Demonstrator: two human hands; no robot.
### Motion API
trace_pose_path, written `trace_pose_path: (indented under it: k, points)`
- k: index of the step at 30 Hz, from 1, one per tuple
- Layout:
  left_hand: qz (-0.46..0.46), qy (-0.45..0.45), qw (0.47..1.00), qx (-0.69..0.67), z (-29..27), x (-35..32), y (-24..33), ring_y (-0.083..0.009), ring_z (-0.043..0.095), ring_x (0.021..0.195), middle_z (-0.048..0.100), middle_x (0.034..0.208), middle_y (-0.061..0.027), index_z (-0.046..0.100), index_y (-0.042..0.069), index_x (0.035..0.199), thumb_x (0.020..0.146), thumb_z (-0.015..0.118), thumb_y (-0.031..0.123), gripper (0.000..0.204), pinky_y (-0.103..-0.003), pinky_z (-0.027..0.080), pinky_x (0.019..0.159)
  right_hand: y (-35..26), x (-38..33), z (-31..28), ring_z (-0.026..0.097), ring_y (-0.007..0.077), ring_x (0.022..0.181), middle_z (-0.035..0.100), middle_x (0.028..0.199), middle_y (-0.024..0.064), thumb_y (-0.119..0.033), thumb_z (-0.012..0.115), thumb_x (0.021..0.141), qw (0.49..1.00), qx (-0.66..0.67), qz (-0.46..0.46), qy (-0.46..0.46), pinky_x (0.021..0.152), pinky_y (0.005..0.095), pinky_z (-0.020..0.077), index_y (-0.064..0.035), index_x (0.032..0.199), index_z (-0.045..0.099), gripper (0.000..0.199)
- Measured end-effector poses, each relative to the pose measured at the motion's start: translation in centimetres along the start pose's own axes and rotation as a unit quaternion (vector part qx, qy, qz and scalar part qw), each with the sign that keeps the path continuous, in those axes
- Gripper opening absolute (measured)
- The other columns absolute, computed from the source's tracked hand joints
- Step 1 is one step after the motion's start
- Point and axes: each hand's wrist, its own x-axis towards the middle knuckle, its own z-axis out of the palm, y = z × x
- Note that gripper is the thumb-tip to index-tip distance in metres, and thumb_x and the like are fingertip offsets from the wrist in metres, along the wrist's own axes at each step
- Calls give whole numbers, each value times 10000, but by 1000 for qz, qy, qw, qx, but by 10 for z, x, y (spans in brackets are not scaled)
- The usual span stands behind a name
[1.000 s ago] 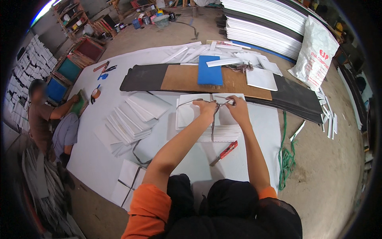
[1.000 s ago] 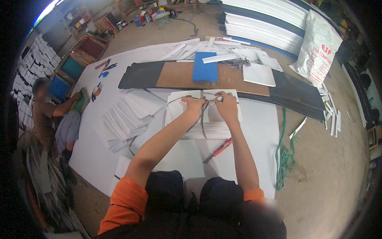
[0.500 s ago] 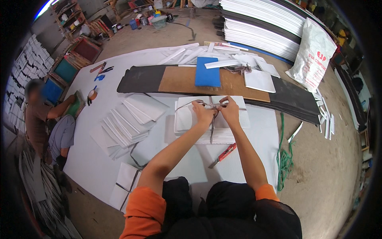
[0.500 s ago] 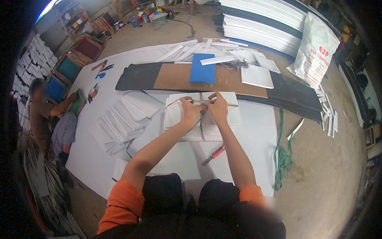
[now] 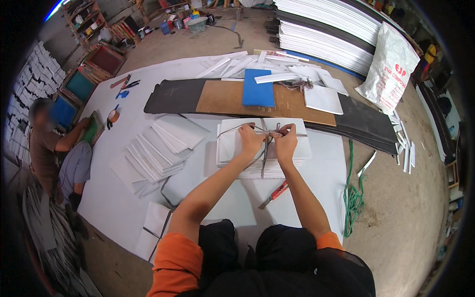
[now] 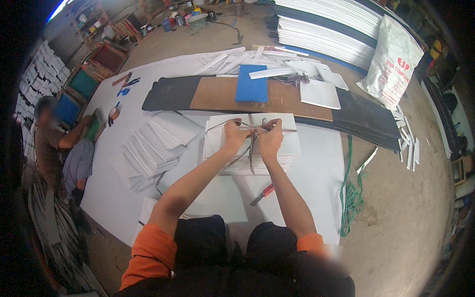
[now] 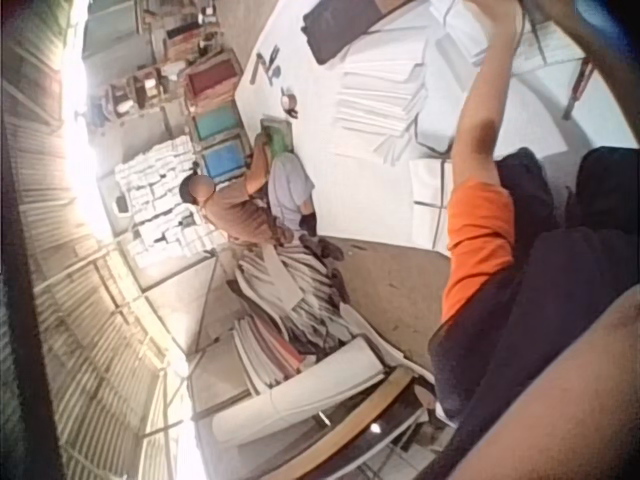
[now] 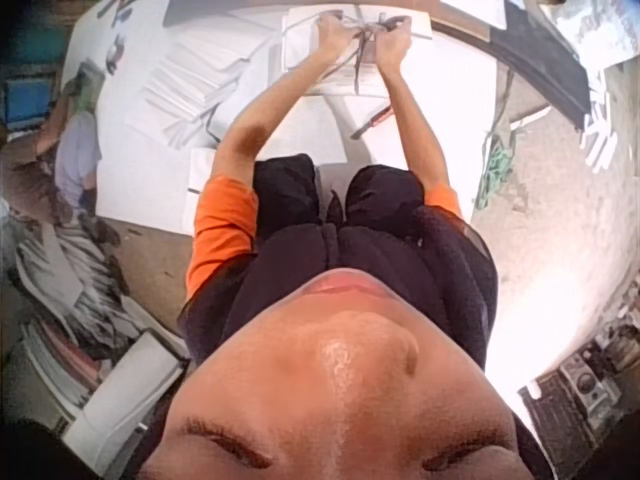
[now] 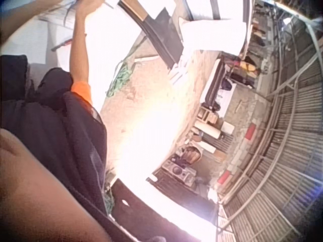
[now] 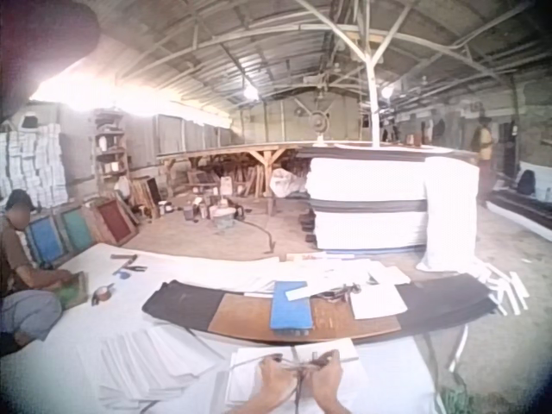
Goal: The person gathers a stack of white rectangular sheets on a workbench and secures them with a long strip of fabric. They wrap the fabric around the stack multiple times, tie a knot to hold the bundle together, and trim the excess fabric with a utility knife.
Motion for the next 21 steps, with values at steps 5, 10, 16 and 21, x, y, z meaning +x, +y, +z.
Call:
trace_pose_path:
  k: [5, 10, 16, 21]
  points:
    - [-28, -195, 979, 46, -30, 19, 25, -303, 541, 818, 558, 830, -172, 597, -39, 749, 680, 693, 195, 263, -386, 434, 706, 4, 16, -4, 530, 169, 739, 552, 828, 114, -60, 706, 632, 978, 176, 107, 25, 630, 288, 423, -22, 866, 412, 378]
    - [258, -163, 951, 45, -14, 27, -3, -302, 562, 726, 586, 764, -138, 657, 64, 814, 681, 674, 172, 172, -370, 449, 667, -5, 16, -5, 516, 150, 739, 554, 827, 96, -79, 725, 622, 971, 173, 161, -23, 601, 265, 408, -15, 922, 430, 425]
    - [27, -261, 932, -248, -9, 33, -13, -179, 575, 710, 600, 750, -57, 577, 18, 839, 803, 585, 236, 221, -325, 442, 647, 7, 32, -29, 468, 90, 684, 556, 813, 26, -168, 603, 774, 969, 174, 148, -93, 565, 231, 357, -44, 933, 565, 205]
    - [-88, -249, 847, -462, -48, 85, -12, -154, 560, 677, 540, 663, -59, 518, 46, 902, 884, 443, 275, 241, -335, 439, 655, -9, 38, -50, 407, 67, 626, 536, 750, -29, -319, 397, 903, 972, 93, 116, -181, 547, 213, 306, -92, 913, 633, 327]
